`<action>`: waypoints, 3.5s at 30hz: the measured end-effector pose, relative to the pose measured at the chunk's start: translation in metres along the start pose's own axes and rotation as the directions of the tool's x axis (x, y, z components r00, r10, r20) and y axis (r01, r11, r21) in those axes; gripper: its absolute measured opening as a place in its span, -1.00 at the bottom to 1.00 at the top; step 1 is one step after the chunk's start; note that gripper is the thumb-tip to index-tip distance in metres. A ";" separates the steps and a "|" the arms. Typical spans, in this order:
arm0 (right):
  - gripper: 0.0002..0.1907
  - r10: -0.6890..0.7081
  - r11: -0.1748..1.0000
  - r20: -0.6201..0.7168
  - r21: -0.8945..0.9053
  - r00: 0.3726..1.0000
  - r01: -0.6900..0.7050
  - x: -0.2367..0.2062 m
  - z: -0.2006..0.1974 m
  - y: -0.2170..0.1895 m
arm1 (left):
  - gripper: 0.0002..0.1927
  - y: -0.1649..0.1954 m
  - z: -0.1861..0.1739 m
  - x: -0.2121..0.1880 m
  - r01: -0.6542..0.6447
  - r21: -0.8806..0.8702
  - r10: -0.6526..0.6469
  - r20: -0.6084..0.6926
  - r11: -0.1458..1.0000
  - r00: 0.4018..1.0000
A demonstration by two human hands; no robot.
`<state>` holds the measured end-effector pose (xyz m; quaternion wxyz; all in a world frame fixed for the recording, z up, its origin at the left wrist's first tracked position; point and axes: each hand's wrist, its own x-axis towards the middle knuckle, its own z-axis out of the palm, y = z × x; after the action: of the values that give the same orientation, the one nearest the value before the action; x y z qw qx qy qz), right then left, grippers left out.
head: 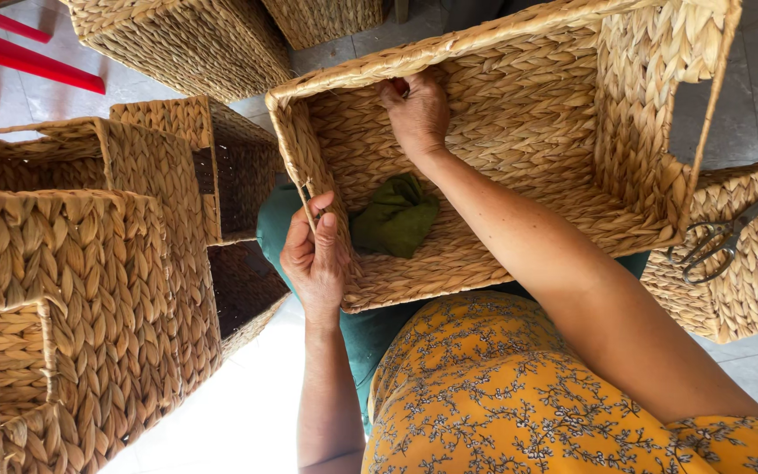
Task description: The person sits on the floor and wipes woven water hyacinth storage baskets with a green cloth, turning each basket to clean the interior, exterior sides and rim, then uses scissors to trim loose straw ends from a basket.
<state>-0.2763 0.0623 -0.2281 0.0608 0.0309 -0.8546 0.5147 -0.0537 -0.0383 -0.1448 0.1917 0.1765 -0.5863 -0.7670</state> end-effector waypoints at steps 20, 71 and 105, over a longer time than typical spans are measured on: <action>-0.92 -0.083 0.864 -0.197 0.475 0.977 0.169 -0.079 -0.332 0.066 | -0.69 -0.009 -0.006 0.002 -0.092 -0.057 0.089 -0.057 0.994 0.994; -0.34 -0.178 0.969 0.831 0.242 0.527 -0.054 -0.009 -0.264 -0.003 | -0.70 -0.007 0.001 -0.011 -0.091 0.101 0.089 0.025 0.991 0.996; -0.44 0.094 0.969 0.709 0.096 0.698 -0.229 -0.011 -0.200 0.055 | -0.48 -0.083 0.129 0.158 0.185 0.803 0.075 -0.274 0.567 0.959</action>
<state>-0.2577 0.2642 -0.1851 -0.3155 0.1531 -0.7640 0.5416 -0.2619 0.0097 -0.2004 0.1437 0.3689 -0.8361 -0.3797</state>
